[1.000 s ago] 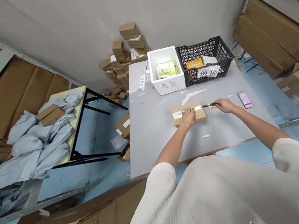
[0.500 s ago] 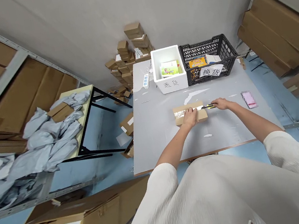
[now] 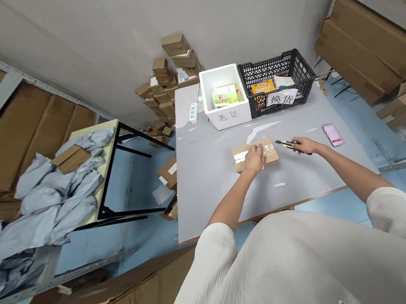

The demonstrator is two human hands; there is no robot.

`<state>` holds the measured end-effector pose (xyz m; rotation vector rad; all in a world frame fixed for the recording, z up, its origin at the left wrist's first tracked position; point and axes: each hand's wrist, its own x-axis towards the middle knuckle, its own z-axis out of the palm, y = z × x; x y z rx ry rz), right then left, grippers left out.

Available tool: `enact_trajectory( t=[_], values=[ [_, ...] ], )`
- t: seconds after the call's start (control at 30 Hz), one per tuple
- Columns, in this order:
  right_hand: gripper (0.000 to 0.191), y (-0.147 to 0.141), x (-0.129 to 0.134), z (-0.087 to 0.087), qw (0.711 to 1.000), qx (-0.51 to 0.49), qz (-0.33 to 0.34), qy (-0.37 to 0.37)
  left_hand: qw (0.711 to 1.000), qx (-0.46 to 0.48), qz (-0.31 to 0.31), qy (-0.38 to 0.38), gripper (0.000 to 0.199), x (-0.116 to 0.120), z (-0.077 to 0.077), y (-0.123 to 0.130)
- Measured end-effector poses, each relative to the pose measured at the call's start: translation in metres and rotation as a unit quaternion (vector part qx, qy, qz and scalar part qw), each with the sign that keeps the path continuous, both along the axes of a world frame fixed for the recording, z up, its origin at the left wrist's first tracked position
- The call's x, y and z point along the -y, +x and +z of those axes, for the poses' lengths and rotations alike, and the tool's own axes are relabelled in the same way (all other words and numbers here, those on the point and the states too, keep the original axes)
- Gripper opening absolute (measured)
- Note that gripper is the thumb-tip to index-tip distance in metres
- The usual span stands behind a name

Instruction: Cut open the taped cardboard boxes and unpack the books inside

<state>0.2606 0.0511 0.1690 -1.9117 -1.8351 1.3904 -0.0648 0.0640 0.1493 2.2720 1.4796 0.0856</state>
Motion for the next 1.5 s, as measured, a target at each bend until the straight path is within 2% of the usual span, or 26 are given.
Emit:
enact_trajectory(
  t=[0.07, 0.17, 0.3, 0.4, 0.5, 0.7, 0.93, 1.17, 1.33, 1.5],
  values=[
    [0.035, -0.002, 0.006, -0.001, 0.999, -0.012, 0.004, 0.033, 1.0, -0.006, 0.025, 0.003, 0.046, -0.004, 0.003, 0.004],
    [0.041, -0.008, 0.013, 0.0, 0.994, 0.024, 0.051, 0.098, 0.999, -0.02, 0.042, 0.016, 0.049, -0.012, 0.001, 0.009],
    [0.045, -0.015, 0.016, 0.0, 0.962, 0.138, 0.145, 0.183, 0.998, -0.032, 0.054, 0.004, 0.068, -0.022, -0.006, 0.009],
    [0.049, -0.018, 0.015, -0.004, 0.944, 0.197, 0.168, 0.204, 0.997, -0.037, 0.052, -0.033, 0.079, -0.029, -0.011, 0.007],
    [0.05, -0.02, 0.015, -0.012, 0.942, 0.208, 0.157, 0.209, 0.997, -0.03, 0.052, -0.042, 0.077, -0.03, -0.014, 0.005],
    [0.05, -0.021, 0.02, -0.032, 0.948, 0.186, 0.132, 0.22, 0.998, -0.03, 0.06, -0.012, 0.069, -0.018, -0.026, 0.005],
    [0.048, -0.014, 0.018, -0.042, 0.945, 0.19, 0.091, 0.25, 0.998, -0.033, 0.054, 0.015, 0.066, -0.012, -0.034, 0.003],
    [0.051, 0.015, 0.011, -0.041, 0.948, 0.189, -0.025, 0.255, 0.998, -0.023, 0.041, 0.032, 0.066, -0.006, -0.04, -0.001],
    [0.046, 0.002, 0.006, -0.038, 0.96, 0.147, -0.024, 0.238, 1.0, -0.006, 0.028, 0.01, 0.066, -0.006, -0.029, -0.006],
    [0.046, -0.048, -0.018, -0.035, 0.969, 0.083, 0.029, 0.231, 1.0, -0.004, -0.012, 0.012, 0.073, 0.009, -0.009, -0.026]
  ],
)
